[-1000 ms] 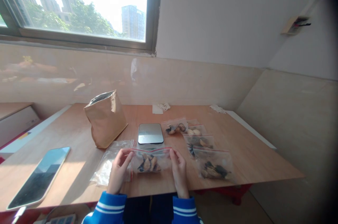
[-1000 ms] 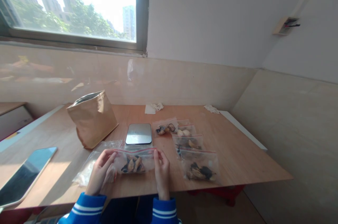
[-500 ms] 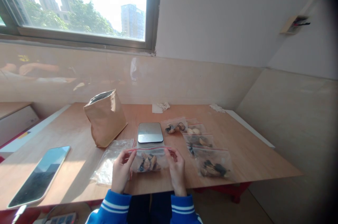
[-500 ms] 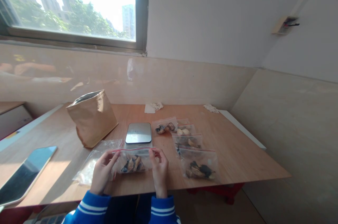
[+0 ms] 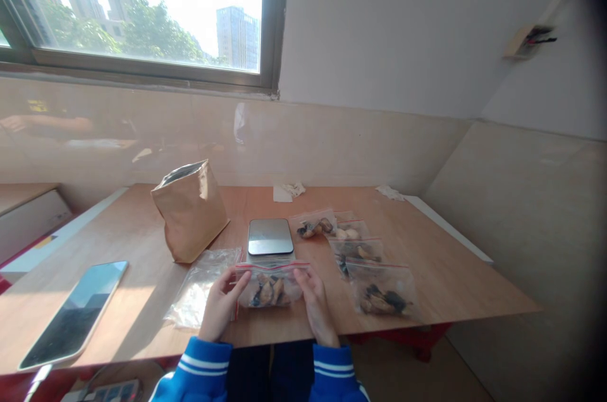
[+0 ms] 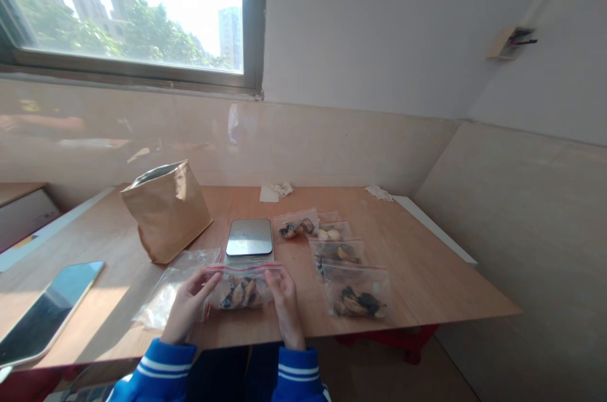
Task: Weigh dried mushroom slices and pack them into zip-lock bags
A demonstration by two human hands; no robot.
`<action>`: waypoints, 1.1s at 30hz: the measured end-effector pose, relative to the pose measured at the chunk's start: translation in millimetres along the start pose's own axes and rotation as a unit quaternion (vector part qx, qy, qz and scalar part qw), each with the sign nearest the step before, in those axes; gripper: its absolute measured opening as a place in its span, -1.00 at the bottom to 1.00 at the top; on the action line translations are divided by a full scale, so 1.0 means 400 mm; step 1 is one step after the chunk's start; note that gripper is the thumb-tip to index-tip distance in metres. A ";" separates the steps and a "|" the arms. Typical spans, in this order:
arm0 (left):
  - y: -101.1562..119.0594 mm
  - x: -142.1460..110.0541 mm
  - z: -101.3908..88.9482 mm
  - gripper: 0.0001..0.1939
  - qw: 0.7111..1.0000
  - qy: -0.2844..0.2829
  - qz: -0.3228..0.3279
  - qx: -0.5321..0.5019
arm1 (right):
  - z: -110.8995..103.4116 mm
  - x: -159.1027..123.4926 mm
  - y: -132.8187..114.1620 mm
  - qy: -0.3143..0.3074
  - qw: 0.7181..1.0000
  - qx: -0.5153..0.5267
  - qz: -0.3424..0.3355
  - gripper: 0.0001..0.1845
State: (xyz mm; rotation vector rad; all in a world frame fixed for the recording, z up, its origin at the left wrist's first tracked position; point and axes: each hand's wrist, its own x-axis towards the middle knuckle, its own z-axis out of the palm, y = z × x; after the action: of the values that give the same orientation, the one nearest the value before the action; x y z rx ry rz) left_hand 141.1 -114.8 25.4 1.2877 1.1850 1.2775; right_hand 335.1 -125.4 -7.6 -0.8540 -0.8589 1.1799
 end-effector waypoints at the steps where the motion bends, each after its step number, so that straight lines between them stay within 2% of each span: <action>1: -0.001 -0.001 0.002 -0.65 1.000 -0.005 -0.007 -0.004 | 0.002 0.001 0.002 0.007 1.000 -0.017 -0.003 -0.66; 7: -0.008 -0.011 0.015 -0.55 0.999 0.013 -0.049 0.007 | 0.007 0.005 0.007 0.049 0.997 -0.052 -0.022 -0.68; 15: 0.014 -0.016 0.028 -0.63 0.998 0.064 0.002 0.021 | -0.003 -0.002 0.007 0.057 0.997 -0.032 -0.027 -0.76; 19: 0.001 -0.011 0.035 -0.68 0.999 0.040 0.014 -0.004 | -0.001 -0.003 0.011 0.034 0.999 -0.004 -0.013 -0.75; 24: -0.011 -0.007 0.037 -0.70 0.999 0.006 0.020 -0.032 | 0.006 -0.009 -0.007 -0.055 0.998 0.023 0.004 -0.64; 30: 0.009 -0.015 0.040 -0.73 0.999 0.036 0.020 -0.009 | -0.013 -0.009 -0.005 -0.084 0.996 -0.032 0.008 -0.63; 33: 0.013 -0.017 0.043 -0.71 0.998 0.052 0.028 0.000 | -0.020 -0.006 0.007 -0.067 0.995 -0.076 -0.006 -0.68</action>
State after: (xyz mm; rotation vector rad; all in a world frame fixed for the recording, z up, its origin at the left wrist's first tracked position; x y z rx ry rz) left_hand 158.5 -121.9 29.8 1.2754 1.2298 1.3987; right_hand 340.6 -128.0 -13.8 -0.8991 -1.0718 1.1828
